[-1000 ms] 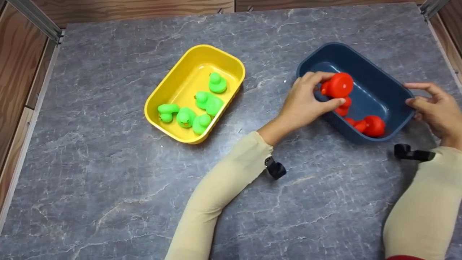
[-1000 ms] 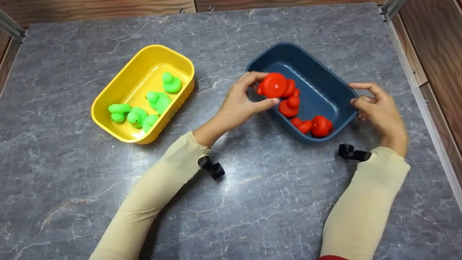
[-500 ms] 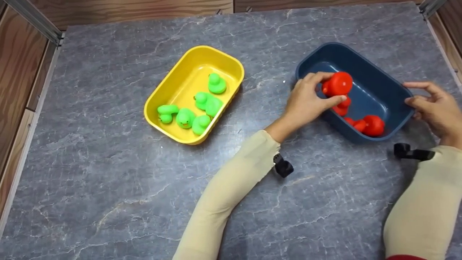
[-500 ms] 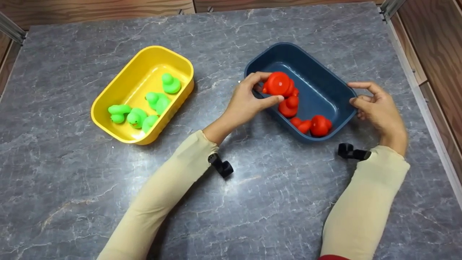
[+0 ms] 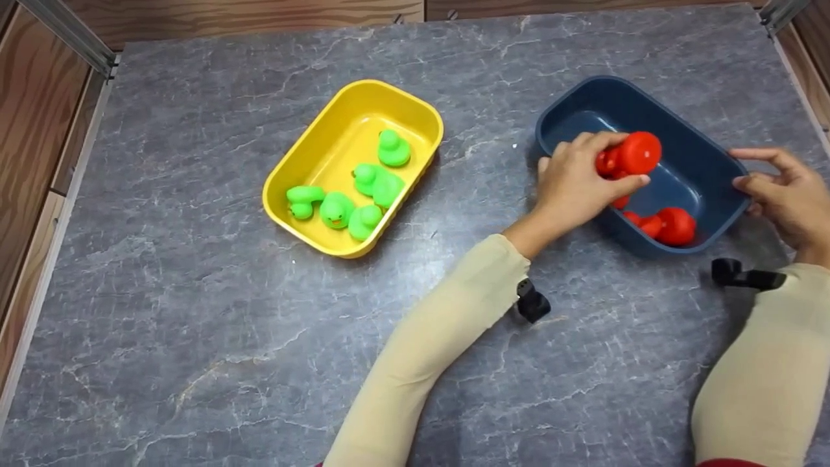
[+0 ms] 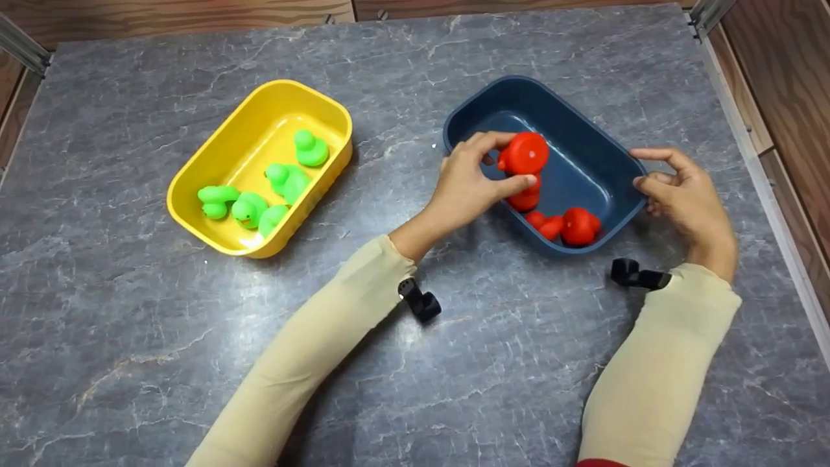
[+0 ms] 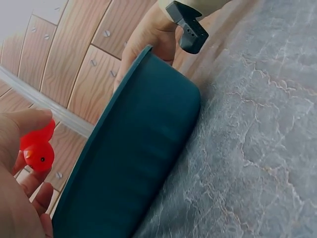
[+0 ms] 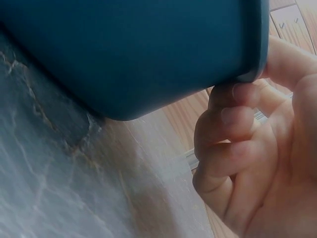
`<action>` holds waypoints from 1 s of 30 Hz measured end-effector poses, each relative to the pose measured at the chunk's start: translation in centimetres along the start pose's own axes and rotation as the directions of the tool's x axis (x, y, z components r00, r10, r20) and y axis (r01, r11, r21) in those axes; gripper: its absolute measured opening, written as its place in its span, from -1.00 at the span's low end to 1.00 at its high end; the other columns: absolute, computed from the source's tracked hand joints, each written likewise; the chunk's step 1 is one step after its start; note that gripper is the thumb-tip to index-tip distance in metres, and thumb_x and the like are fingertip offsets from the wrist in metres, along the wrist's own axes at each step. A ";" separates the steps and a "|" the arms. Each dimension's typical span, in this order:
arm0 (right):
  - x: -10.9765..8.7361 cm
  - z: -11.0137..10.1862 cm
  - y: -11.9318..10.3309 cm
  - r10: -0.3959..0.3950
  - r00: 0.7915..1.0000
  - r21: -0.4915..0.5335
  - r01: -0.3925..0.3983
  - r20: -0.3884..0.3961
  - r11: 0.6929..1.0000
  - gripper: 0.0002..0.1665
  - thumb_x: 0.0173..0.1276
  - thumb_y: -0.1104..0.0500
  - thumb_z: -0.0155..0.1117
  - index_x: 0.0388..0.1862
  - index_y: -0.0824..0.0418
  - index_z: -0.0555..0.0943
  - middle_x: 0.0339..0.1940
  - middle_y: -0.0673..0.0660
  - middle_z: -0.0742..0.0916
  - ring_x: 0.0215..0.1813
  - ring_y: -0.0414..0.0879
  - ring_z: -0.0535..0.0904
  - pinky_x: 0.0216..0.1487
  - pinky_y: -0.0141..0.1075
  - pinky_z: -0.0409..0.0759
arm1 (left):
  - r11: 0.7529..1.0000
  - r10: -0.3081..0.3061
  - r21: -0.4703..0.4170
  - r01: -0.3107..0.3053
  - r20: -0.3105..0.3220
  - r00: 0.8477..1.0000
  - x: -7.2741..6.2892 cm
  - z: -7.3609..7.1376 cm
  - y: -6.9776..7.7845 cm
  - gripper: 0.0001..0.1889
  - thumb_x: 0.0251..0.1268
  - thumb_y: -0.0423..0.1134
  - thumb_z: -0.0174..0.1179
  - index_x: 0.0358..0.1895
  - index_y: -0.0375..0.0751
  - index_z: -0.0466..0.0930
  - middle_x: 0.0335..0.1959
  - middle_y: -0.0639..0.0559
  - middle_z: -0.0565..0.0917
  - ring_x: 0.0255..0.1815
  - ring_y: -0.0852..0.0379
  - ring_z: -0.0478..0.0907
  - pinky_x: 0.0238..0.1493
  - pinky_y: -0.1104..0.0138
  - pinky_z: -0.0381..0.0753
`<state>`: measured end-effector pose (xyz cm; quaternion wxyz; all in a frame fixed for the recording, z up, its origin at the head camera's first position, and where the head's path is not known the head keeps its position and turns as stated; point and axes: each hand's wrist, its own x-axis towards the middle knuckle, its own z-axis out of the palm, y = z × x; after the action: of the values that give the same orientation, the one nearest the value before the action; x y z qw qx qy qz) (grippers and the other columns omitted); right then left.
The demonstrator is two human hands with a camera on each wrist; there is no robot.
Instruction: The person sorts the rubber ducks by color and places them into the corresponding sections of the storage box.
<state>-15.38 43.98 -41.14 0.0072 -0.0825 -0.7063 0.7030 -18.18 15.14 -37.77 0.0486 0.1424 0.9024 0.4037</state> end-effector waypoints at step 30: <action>0.1 0.0 0.1 -0.014 1.000 0.063 0.013 0.014 0.998 -0.45 0.26 0.60 -0.01 -0.08 0.06 0.69 -0.65 -0.03 0.72 -0.74 -0.29 0.46 -0.75 -0.49 0.25 | 0.978 -0.011 0.209 -0.001 0.058 0.998 0.0 1.4 -0.2 -0.40 -0.02 0.30 0.36 0.17 0.43 0.49 -0.02 0.41 0.53 -0.10 0.36 0.32 -0.17 0.47 0.18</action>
<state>-15.43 43.95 -41.26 0.0095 -0.0726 -0.6844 0.7254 -17.94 16.01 -38.79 0.0611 0.1563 0.9384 0.3021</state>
